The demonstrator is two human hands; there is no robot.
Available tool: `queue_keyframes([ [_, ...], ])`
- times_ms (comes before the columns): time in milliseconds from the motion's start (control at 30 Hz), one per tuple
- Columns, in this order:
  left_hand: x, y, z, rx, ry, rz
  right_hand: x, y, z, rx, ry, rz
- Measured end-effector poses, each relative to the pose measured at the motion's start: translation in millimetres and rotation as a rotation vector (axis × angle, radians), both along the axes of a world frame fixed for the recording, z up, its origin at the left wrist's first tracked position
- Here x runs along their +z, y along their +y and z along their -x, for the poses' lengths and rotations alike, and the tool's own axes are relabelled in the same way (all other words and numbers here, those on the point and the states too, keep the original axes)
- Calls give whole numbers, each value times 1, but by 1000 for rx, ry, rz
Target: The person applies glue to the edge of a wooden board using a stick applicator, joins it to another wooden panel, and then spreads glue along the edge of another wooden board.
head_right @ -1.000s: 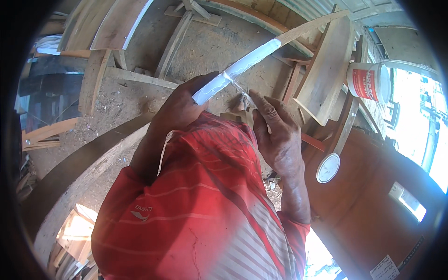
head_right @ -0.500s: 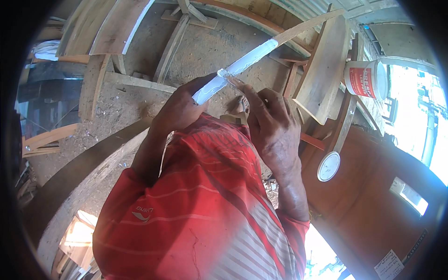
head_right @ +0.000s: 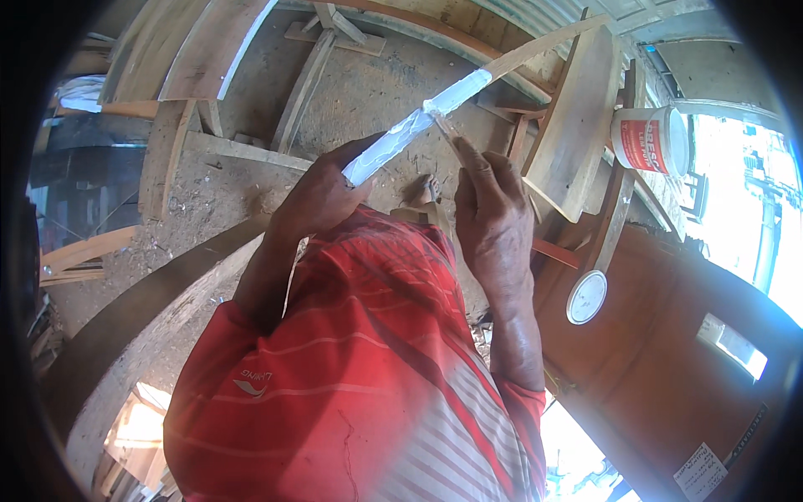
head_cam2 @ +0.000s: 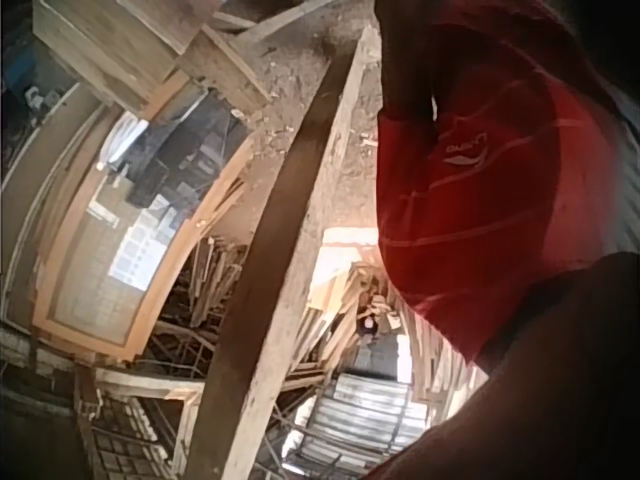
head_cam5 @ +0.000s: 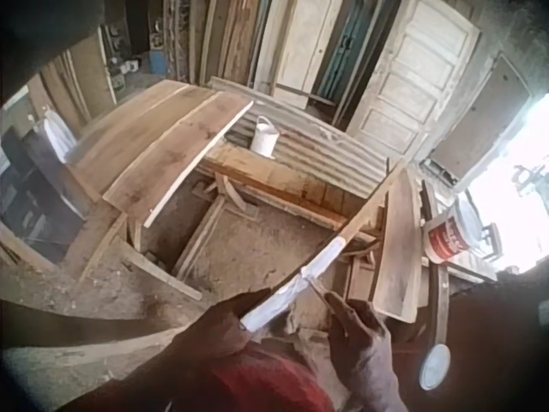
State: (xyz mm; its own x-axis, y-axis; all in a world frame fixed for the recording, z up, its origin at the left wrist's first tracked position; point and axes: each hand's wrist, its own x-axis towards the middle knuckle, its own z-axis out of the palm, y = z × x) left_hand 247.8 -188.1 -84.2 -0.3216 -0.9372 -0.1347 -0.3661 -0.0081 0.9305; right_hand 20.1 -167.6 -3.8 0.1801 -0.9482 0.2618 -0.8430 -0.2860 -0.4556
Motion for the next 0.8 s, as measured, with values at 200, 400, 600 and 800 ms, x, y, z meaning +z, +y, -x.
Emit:
queue_keyframes([
  [200, -3, 0, 1, 1, 81, -10, 10, 25, -16, 266, -1, -68],
  [400, 2, 0, 1, -9, -4, 55, 5, 4, 0, 33, -84, -60],
  [600, 3, 0, 0, -11, -4, 4, -3, 16, -7, 285, -41, 26],
  [800, 8, -3, 1, -4, -3, -72, -8, 4, 5, 328, 58, 62],
])
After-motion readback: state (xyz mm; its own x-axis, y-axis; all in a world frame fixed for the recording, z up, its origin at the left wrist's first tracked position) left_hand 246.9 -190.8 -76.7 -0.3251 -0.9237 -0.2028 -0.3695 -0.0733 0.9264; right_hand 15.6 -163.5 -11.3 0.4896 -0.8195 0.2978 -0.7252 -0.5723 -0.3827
